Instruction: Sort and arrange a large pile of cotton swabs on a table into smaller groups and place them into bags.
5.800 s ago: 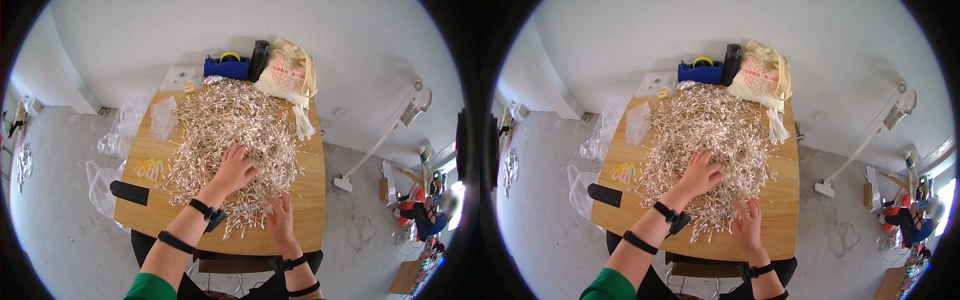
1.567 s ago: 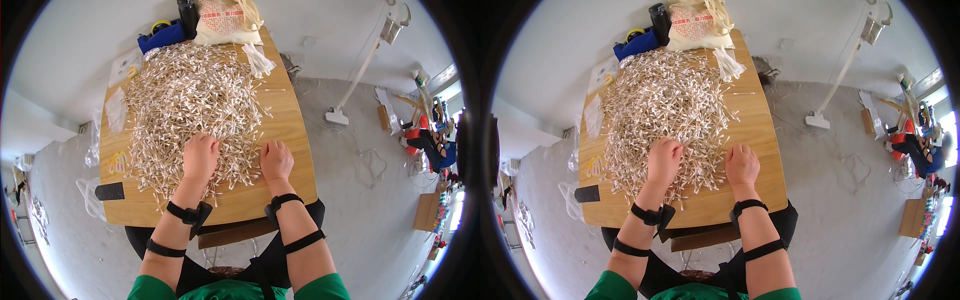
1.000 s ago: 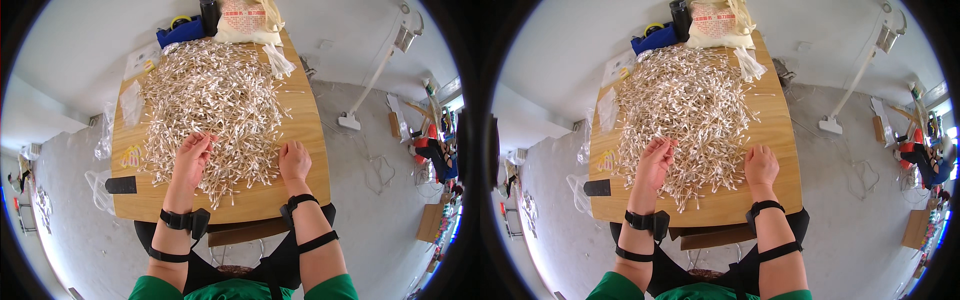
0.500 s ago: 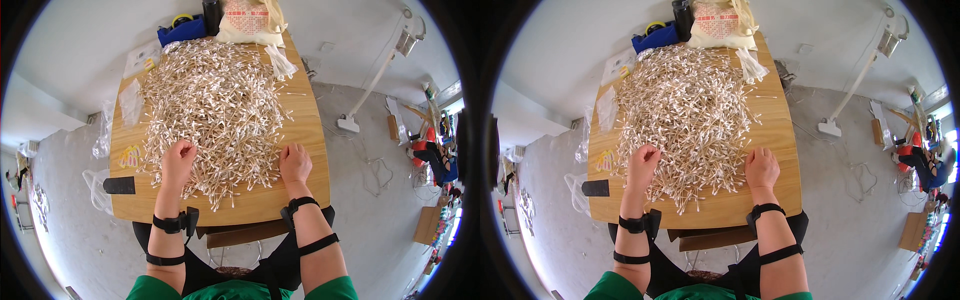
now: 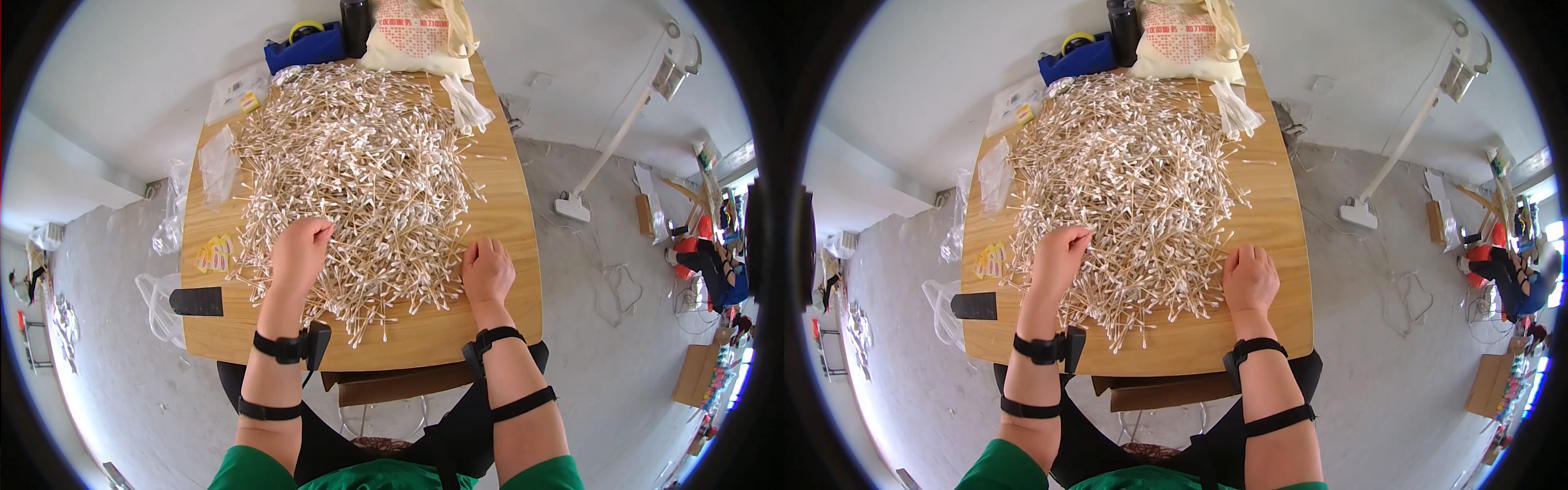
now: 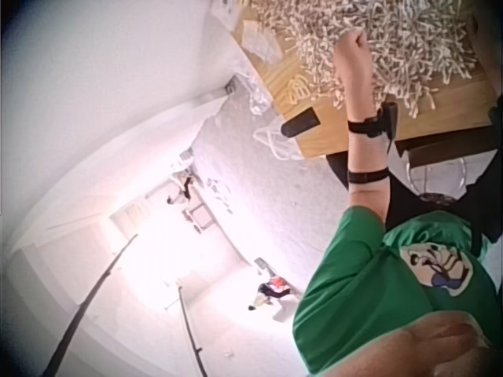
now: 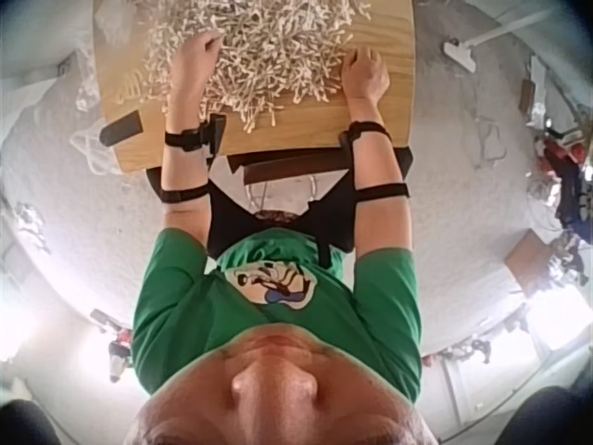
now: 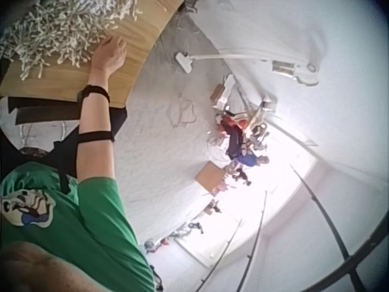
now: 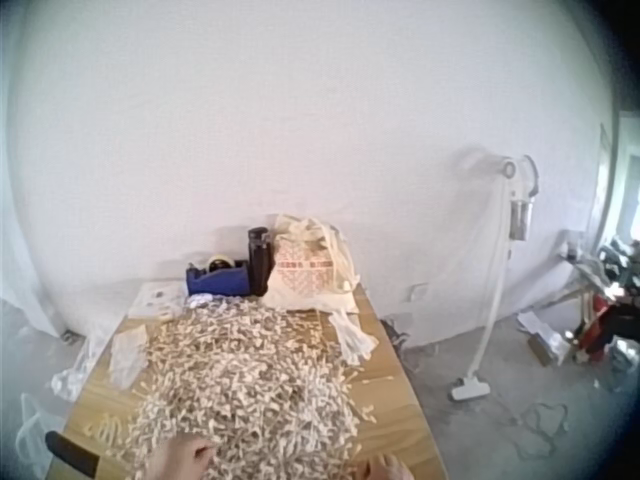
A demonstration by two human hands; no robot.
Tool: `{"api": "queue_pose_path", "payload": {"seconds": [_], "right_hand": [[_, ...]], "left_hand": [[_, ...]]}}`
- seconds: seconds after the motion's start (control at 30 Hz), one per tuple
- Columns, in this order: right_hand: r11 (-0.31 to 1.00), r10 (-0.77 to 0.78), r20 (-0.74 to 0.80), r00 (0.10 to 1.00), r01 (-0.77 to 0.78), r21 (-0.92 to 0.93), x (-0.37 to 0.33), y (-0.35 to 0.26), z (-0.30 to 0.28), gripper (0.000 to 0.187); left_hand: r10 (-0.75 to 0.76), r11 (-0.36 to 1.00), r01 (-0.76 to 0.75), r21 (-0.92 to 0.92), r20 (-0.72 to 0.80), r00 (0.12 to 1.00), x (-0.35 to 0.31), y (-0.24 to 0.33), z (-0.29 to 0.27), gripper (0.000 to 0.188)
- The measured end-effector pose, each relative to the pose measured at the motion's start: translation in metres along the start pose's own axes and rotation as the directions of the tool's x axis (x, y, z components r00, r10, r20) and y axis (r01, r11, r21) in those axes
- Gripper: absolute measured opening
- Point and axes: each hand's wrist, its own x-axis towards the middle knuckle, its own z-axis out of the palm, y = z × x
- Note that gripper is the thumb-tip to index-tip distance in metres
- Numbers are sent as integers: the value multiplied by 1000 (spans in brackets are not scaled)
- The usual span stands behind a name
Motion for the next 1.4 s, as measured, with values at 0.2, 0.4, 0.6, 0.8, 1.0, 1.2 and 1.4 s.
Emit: {"api": "queue_pose_path", "payload": {"seconds": [0.2,0.4,0.6,0.8,1.0,1.2,1.4], "right_hand": [[1000,14,7,1000,-14,-17,-1,0,-1,19],[1000,21,15,1000,-20,-8,-1,-1,-1,18],[1000,-3,-2,1000,3,0,-1,0,1,17],[1000,0,-8,1000,0,7,-1,1,0,17],[1000,7,7,1000,-7,13,-1,0,1,18],[1000,12,18,1000,-11,-6,-1,1,1,18],[1000,20,29,999,-20,-9,-2,0,1,18]], "left_hand": [[8,986,-11,165,15,1000,31,8,30,14],[63,952,-61,300,4,998,38,11,43,15],[93,993,-82,83,-143,985,30,0,37,12],[-22,984,-4,-177,-145,989,18,2,18,17],[-178,268,326,-907,286,942,2,7,12,5],[-181,39,371,-928,359,916,-2,5,15,9],[-180,19,365,-931,355,917,-3,-1,16,6]]}}
